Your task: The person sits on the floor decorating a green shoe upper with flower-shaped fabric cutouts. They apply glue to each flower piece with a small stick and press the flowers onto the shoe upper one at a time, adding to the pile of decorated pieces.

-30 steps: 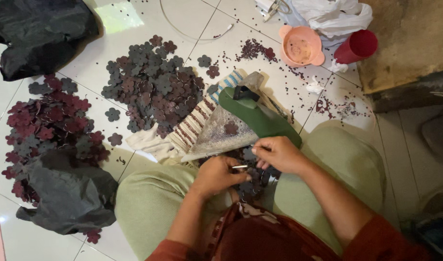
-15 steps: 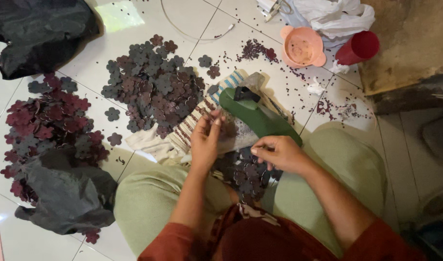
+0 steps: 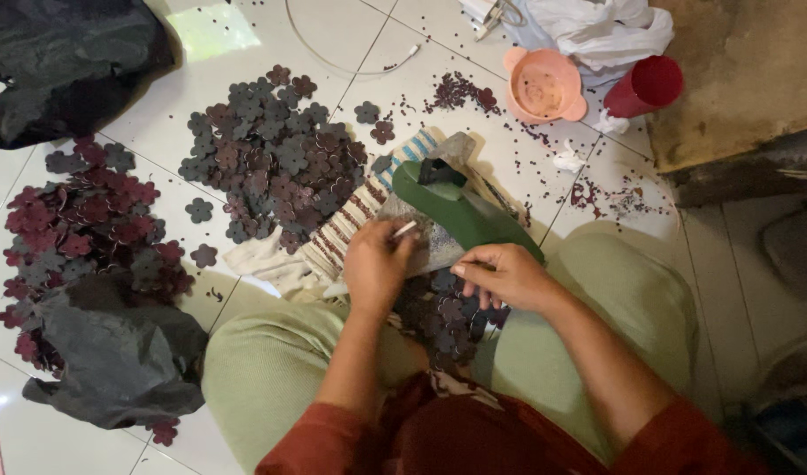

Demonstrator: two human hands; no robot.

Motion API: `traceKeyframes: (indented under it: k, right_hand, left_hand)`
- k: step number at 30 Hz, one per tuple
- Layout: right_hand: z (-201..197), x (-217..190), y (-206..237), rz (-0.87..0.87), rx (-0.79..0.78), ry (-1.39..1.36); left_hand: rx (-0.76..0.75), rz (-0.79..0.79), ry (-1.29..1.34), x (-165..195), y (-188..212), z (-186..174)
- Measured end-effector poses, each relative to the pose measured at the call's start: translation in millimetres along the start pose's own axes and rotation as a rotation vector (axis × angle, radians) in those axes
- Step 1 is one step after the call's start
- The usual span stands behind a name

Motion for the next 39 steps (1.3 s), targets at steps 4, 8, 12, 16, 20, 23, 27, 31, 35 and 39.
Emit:
traceKeyframes:
  k: [4, 8, 12, 16, 20, 23, 27, 31, 35, 39]
  right_hand:
    - [-1, 2, -1, 0.012, -0.009, 0.002]
    - [0, 0, -2, -0.012, -0.026, -0.008]
    - [1, -3, -2, -0.011, -0.021, -0.014]
    - [1, -6, 0, -0.022, -0.026, -0.036]
    - [1, -9, 0, -0.022, -0.033, -0.037]
    - [0, -11, 0, 0.004, -0.036, -0.031]
    - [-1, -11, 1, -0.002, -0.053, -0.03]
    - [-2, -9, 0, -0.01, -0.058, -0.043]
    - [-2, -8, 0, 0.004, -0.075, -0.052]
    - [-4, -7, 1, 0.003, -0.07, -0.043]
  left_hand:
    - [0.026, -0.204, 0.137, -11, -4, -7]
    - [-0.086, -0.259, 0.003, -12, 2, -4]
    - [-0.08, -0.148, -0.044, -4, 8, 3]
    - [-0.114, -0.164, -0.108, -1, 12, 3]
    - [-0.015, -0.201, 0.046, -8, 13, 2]
    - [-0.03, -0.379, 0.529, -19, 7, 7]
    - [-0.047, -0.367, 1.107, -25, 2, 13]
    - [-0.052, -0.419, 1.198, -25, 5, 17]
    - [-0.076, -0.391, 1.197, -24, 4, 19]
    - [-0.094, -0.338, 1.195, -25, 3, 20]
Point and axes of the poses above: each hand's wrist, its own y-axis away from the middle knuckle, its own z-axis out of the palm, x = y × z, the point moved 1 cm from there along -y, towards the middle knuckle, and after that the axes turned 1 degree about x, right-handed, at the moved point
